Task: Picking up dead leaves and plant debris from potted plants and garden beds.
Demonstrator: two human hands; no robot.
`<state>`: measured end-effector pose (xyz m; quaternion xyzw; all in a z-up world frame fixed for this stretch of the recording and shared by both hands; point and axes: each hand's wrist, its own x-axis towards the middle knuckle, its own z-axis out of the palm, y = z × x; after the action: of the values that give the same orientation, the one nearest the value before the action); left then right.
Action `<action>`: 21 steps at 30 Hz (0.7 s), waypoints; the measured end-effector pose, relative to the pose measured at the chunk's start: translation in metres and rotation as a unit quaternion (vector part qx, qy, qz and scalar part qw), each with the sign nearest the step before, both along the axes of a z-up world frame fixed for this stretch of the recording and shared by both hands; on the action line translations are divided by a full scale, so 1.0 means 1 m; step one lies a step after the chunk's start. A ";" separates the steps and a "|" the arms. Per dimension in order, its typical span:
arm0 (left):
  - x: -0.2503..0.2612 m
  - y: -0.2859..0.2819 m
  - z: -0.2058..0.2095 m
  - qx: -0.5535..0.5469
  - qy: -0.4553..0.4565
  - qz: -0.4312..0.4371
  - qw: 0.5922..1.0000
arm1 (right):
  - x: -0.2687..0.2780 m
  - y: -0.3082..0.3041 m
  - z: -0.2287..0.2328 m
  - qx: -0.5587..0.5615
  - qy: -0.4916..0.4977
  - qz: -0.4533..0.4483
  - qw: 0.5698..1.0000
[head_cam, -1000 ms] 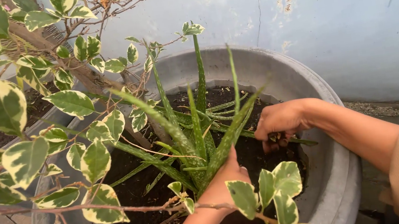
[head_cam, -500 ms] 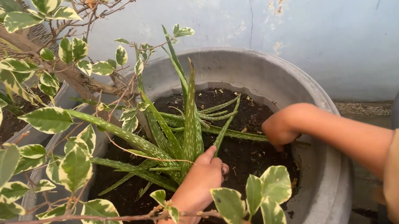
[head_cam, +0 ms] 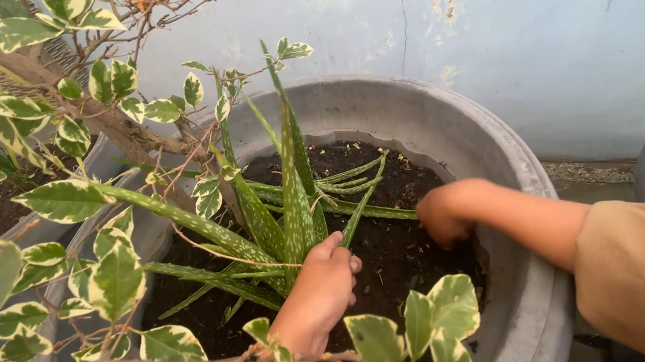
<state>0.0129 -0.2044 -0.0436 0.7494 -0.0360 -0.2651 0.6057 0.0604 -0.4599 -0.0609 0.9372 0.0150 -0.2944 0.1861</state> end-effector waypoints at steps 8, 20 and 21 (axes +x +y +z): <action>0.003 -0.001 -0.005 -0.036 0.008 0.015 0.999 | 0.000 -0.022 0.078 0.662 0.162 -0.352 0.641; -0.001 -0.007 0.009 0.004 0.013 0.025 1.000 | 0.027 -0.046 0.016 0.137 -0.134 -0.043 0.981; -0.001 -0.008 0.012 0.003 0.011 0.024 1.000 | 0.021 -0.038 0.023 0.136 -0.137 -0.043 0.980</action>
<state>0.0119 -0.2121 -0.0312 0.7487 -0.0109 -0.2585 0.6104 0.0817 -0.4981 -0.0376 0.9850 -0.0111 -0.1663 0.0444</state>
